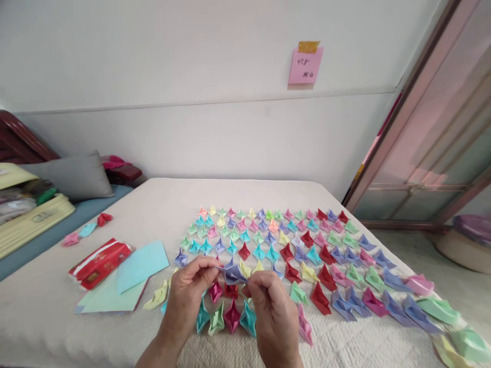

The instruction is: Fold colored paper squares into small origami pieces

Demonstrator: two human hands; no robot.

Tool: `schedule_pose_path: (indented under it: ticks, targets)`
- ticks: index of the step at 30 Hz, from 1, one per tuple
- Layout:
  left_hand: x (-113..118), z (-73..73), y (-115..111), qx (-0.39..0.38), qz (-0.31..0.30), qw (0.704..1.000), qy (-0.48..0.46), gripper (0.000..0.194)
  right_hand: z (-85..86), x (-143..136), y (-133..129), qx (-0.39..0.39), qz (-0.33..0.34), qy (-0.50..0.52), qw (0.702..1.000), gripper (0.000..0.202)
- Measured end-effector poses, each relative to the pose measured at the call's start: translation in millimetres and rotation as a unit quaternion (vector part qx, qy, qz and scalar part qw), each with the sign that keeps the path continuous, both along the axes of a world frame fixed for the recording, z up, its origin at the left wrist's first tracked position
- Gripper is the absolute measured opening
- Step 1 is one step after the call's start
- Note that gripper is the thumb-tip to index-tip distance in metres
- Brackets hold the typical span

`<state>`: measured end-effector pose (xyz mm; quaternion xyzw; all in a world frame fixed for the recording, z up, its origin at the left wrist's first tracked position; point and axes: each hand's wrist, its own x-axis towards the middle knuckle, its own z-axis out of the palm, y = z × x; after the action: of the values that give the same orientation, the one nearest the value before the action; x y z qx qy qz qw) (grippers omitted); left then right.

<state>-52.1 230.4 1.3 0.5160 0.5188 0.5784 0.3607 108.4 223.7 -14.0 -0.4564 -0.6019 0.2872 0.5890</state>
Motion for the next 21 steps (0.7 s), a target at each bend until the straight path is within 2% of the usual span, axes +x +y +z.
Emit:
schedule_pose_path:
  ticks: [5, 9, 13, 15, 18, 21]
  targets:
    - [-1, 0.7, 4, -0.007, 0.002, 1.000, 0.005, 0.012, -8.5, 2, 6, 0.015, -0.020, -0.049, 0.998, 0.014]
    - [-3, -1.3, 13, -0.065, 0.031, 0.996, -0.046, 0.023, -13.8, 1, 8, 0.048, -0.055, -0.104, 0.992, 0.016]
    - [-7, -1.8, 19, -0.079, 0.029, 0.994, -0.073, 0.025, -9.4, -9, -5, 0.051, -0.065, -0.140, 0.987, 0.020]
    - [-9, -2.1, 20, -0.079, 0.021, 0.993, -0.079, 0.025, -11.9, -10, -18, 0.053, -0.046, -0.167, 0.983, 0.020]
    - [-14, -3.9, 19, -0.079, 0.012, 0.993, -0.086, 0.024, -26.1, 9, -43, 0.062, -0.076, -0.177, 0.979, 0.023]
    - [-17, -7.7, 17, -0.079, 0.001, 0.992, -0.094, 0.023, -43.9, 55, -68, -0.014, -0.147, -0.178, 0.973, 0.023]
